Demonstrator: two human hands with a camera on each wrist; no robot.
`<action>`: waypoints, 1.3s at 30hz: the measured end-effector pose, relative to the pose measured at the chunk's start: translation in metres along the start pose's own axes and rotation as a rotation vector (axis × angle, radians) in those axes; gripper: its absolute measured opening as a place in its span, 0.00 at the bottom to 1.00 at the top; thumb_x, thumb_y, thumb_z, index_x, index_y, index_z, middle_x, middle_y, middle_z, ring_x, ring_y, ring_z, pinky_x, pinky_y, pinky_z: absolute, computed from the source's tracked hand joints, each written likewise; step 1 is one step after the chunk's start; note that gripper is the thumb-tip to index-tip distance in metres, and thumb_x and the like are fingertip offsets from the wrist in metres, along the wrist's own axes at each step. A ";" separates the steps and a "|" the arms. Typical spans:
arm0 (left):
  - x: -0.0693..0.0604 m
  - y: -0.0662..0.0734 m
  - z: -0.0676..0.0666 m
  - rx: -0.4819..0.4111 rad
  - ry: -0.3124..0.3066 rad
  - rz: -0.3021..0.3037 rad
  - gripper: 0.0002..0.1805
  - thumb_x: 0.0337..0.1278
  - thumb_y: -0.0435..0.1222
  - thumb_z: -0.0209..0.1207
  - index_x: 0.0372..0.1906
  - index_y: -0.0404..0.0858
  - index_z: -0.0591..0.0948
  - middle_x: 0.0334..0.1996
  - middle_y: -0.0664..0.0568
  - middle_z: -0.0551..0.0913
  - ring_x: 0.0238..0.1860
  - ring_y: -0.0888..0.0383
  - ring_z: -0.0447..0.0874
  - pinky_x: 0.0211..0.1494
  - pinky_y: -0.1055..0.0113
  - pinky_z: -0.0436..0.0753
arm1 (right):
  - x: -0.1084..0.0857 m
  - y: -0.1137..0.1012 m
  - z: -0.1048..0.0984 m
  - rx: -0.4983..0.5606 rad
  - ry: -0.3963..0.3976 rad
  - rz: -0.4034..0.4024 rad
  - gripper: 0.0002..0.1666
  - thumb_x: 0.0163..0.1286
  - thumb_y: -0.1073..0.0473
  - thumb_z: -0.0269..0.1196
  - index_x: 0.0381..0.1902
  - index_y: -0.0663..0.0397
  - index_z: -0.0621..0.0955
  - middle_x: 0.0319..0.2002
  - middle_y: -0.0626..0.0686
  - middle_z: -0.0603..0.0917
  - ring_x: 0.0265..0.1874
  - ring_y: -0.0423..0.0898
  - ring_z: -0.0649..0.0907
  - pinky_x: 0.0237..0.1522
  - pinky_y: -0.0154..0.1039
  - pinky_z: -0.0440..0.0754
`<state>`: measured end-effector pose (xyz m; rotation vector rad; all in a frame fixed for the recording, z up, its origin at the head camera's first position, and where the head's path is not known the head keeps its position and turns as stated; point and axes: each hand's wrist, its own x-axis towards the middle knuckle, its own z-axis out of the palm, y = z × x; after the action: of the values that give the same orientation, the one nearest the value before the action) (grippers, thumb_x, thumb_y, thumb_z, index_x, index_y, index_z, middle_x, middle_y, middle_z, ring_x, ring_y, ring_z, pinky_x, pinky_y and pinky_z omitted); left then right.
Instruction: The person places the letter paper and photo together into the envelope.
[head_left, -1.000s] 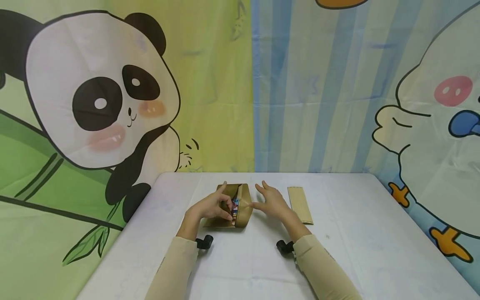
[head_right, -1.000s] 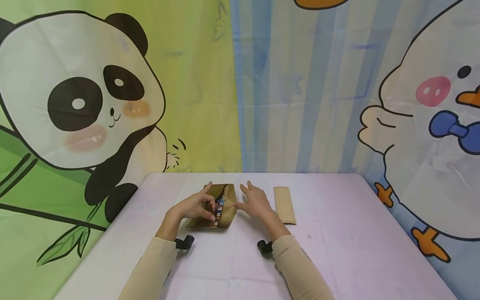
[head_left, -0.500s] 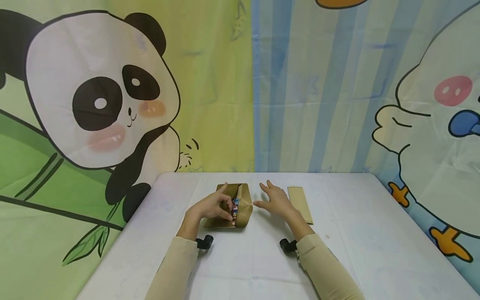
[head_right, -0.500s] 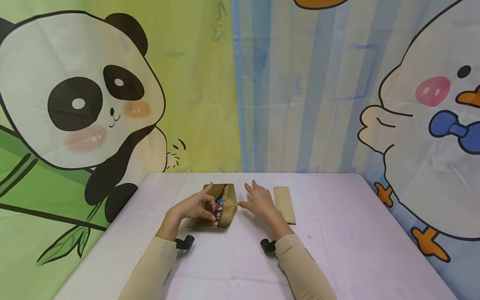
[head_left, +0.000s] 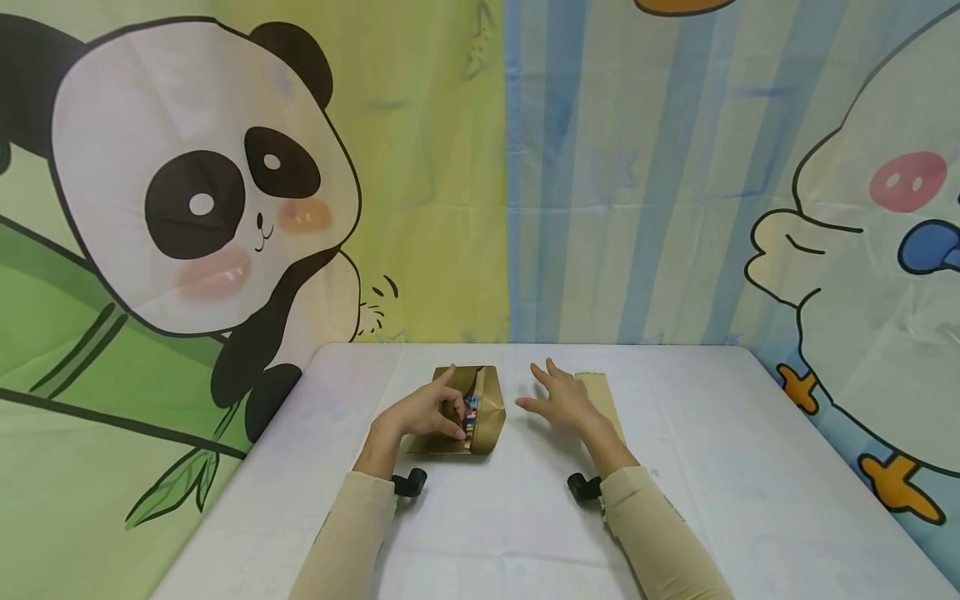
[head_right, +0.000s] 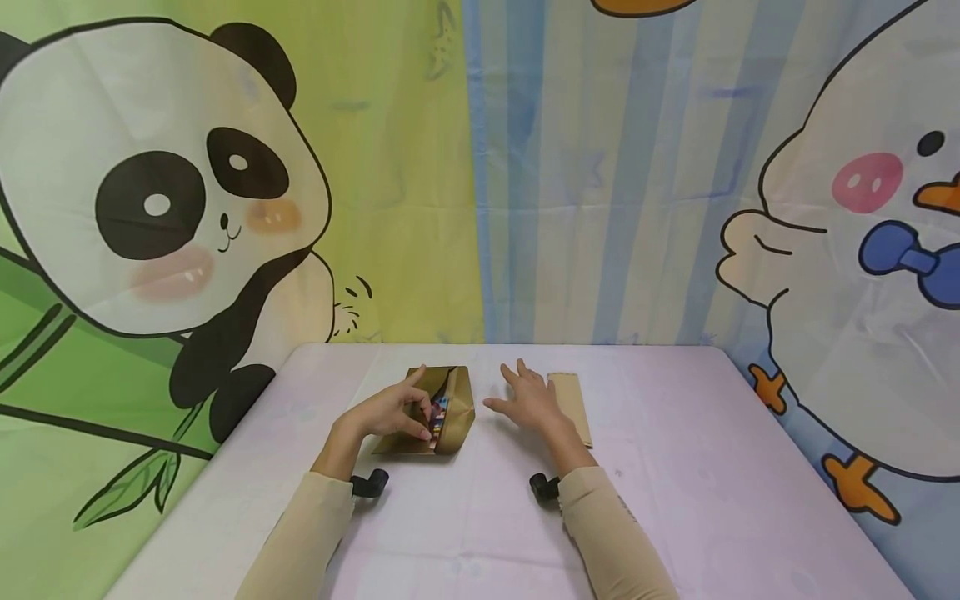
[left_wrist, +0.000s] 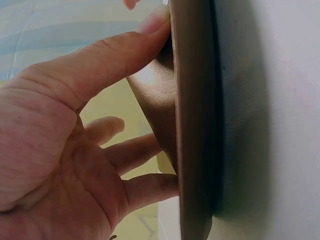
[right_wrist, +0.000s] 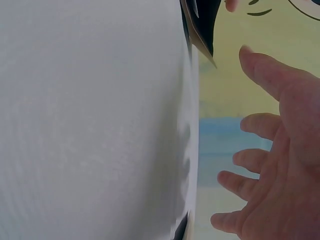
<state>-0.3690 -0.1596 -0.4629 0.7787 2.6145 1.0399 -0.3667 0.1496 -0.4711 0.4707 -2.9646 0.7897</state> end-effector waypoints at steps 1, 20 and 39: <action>0.000 0.000 0.000 0.003 0.000 0.000 0.14 0.46 0.39 0.81 0.33 0.46 0.84 0.86 0.45 0.35 0.82 0.32 0.49 0.81 0.35 0.56 | 0.000 0.001 0.000 0.000 -0.001 0.002 0.51 0.71 0.33 0.64 0.82 0.50 0.62 0.82 0.69 0.53 0.77 0.74 0.60 0.74 0.78 0.51; 0.000 -0.004 0.000 0.009 0.009 0.021 0.14 0.46 0.39 0.81 0.31 0.50 0.84 0.86 0.48 0.36 0.82 0.34 0.50 0.80 0.37 0.59 | 0.000 0.020 -0.007 0.028 -0.020 0.065 0.51 0.72 0.32 0.62 0.82 0.51 0.60 0.82 0.70 0.50 0.77 0.76 0.58 0.73 0.80 0.47; -0.001 -0.003 -0.001 -0.013 0.009 0.020 0.14 0.46 0.39 0.81 0.31 0.50 0.83 0.86 0.48 0.38 0.83 0.34 0.48 0.81 0.34 0.53 | -0.004 0.034 -0.019 0.018 -0.059 0.140 0.54 0.69 0.41 0.70 0.83 0.52 0.58 0.82 0.71 0.48 0.78 0.75 0.57 0.69 0.84 0.50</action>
<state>-0.3700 -0.1622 -0.4646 0.8008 2.6098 1.0670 -0.3738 0.1880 -0.4714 0.2952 -3.0749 0.8290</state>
